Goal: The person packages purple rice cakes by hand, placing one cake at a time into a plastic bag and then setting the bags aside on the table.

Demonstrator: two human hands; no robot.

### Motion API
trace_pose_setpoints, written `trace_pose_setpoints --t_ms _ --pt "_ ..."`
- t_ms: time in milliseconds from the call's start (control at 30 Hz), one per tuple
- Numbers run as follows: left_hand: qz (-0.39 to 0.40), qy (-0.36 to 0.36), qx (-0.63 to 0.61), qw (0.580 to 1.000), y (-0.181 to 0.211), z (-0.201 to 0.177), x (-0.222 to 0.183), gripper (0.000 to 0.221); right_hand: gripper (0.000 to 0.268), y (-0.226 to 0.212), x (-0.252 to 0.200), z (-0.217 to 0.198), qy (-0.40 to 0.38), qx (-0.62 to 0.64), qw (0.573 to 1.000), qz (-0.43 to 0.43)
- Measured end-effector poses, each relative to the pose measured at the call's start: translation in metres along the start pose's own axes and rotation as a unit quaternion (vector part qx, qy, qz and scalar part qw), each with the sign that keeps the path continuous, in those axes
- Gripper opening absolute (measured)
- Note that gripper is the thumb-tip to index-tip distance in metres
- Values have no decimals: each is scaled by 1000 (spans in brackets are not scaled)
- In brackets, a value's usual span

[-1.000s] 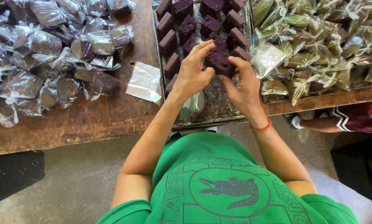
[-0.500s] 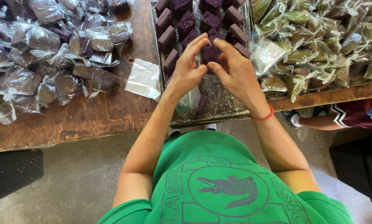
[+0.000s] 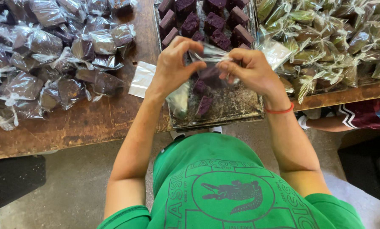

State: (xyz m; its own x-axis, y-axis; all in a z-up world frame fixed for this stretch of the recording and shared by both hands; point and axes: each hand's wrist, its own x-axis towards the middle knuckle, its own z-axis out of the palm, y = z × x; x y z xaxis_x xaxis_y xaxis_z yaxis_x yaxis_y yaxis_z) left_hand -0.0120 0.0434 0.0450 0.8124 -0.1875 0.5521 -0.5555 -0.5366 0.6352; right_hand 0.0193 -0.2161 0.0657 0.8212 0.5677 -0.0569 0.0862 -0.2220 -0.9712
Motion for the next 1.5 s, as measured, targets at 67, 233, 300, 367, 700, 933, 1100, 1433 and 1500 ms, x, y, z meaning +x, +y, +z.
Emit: trace_pose_setpoints --t_ms 67,233,300,367,700,933,1100,1433,1500 --pt "-24 -15 21 999 -2 6 5 28 17 0 9 -4 16 -35 999 19" --pt "-93 62 -90 990 26 9 -1 9 14 -8 7 -10 113 30 993 -30" --pt "-141 14 -424 894 41 3 -17 7 5 -14 -5 -15 -45 329 925 -185" --pt "-174 48 -495 850 45 7 -13 11 5 -13 -4 -6 -17 370 917 -147" --pt "-295 76 -157 939 3 13 -5 31 12 -25 5 42 76 -170 962 -201" --pt "-240 -106 -328 908 6 15 -23 27 7 -14 22 37 84 -184 956 -213" --pt "-56 66 81 993 47 9 -17 11 13 20 30 38 26 188 981 -38" --pt "-111 161 60 979 34 27 -19 15 21 2 17 42 -4 37 991 -126" --pt "-140 126 -147 971 24 34 -18 19 17 -2 18 50 105 -173 953 -226"
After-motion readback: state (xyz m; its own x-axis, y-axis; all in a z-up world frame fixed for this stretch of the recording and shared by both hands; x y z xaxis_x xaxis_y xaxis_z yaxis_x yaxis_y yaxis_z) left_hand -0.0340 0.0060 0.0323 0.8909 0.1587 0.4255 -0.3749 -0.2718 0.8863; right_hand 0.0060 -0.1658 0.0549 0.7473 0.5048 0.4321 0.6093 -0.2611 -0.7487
